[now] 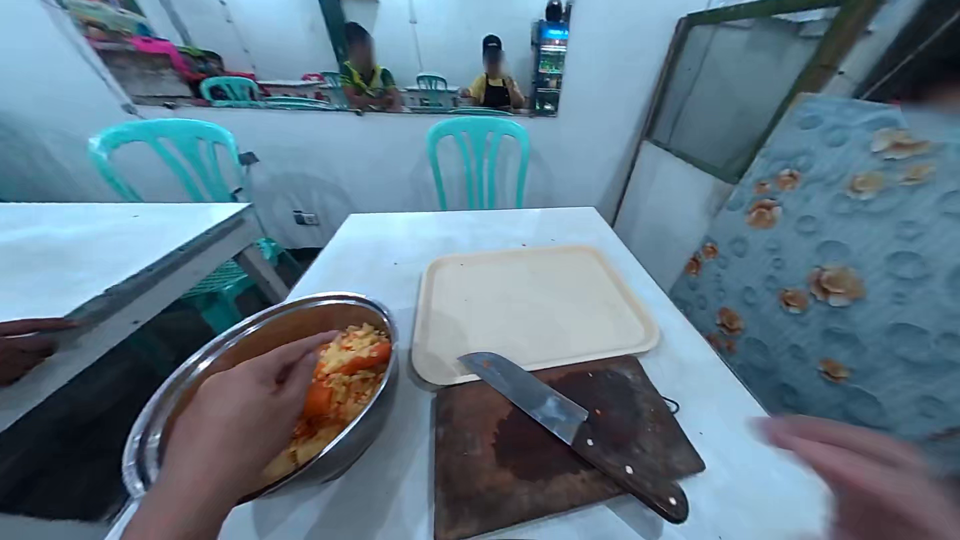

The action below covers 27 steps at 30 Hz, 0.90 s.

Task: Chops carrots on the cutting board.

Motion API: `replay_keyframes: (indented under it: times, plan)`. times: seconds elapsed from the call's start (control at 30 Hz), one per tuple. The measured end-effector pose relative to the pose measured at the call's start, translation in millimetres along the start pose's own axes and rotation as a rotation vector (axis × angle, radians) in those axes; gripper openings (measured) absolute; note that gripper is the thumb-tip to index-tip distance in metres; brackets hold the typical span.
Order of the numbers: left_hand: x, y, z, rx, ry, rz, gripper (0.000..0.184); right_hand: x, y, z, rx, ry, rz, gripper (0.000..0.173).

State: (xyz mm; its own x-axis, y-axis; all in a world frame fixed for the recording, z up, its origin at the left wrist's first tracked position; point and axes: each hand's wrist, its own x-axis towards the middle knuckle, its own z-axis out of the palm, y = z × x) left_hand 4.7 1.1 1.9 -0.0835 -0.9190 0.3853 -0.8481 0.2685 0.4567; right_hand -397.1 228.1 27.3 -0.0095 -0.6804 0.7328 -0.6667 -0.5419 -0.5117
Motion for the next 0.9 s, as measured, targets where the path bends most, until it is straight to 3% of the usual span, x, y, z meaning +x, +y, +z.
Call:
replay_keyframes:
  times: [0.07, 0.17, 0.23, 0.3, 0.4, 0.5, 0.67, 0.8, 0.9]
  plan:
    - [-1, -3, -5, 0.007, -0.027, -0.018, 0.039, -11, 21, 29, -0.126, -0.213, 0.155, 0.037]
    - [-1, -2, -15, 0.04, 0.014, -0.032, 0.041, -28, 51, 67, -0.367, -0.43, 0.213, 0.048]
    - [0, 8, -24, 0.058, 0.062, -0.066, 0.046, -34, 67, 84, -0.506, -0.462, 0.134, 0.054]
    - [1, 21, -32, -0.006, 0.101, -0.085, 0.05, -32, 72, 90, -0.573, -0.446, 0.084, 0.048]
    - [-2, 47, -28, -0.216, 0.007, 0.073, 0.047, -26, 66, 85, -0.558, -0.458, 0.157, 0.046]
    - [-11, 89, 17, -0.335, -0.222, 0.3, 0.044, -23, 60, 63, -0.334, -0.475, 0.405, 0.046]
    - [-29, 148, 107, -0.472, -0.672, 0.452, 0.039, -41, 54, 29, 0.262, -0.233, 0.683, 0.041]
    - [-43, 157, 145, -0.554, -0.704, 0.623, 0.035, -54, 45, 24, 0.613, -0.136, 0.865, 0.026]
    - [-43, 148, 148, -0.62, -0.726, 0.652, 0.039, -63, 47, 28, 0.797, -0.1, 0.894, 0.022]
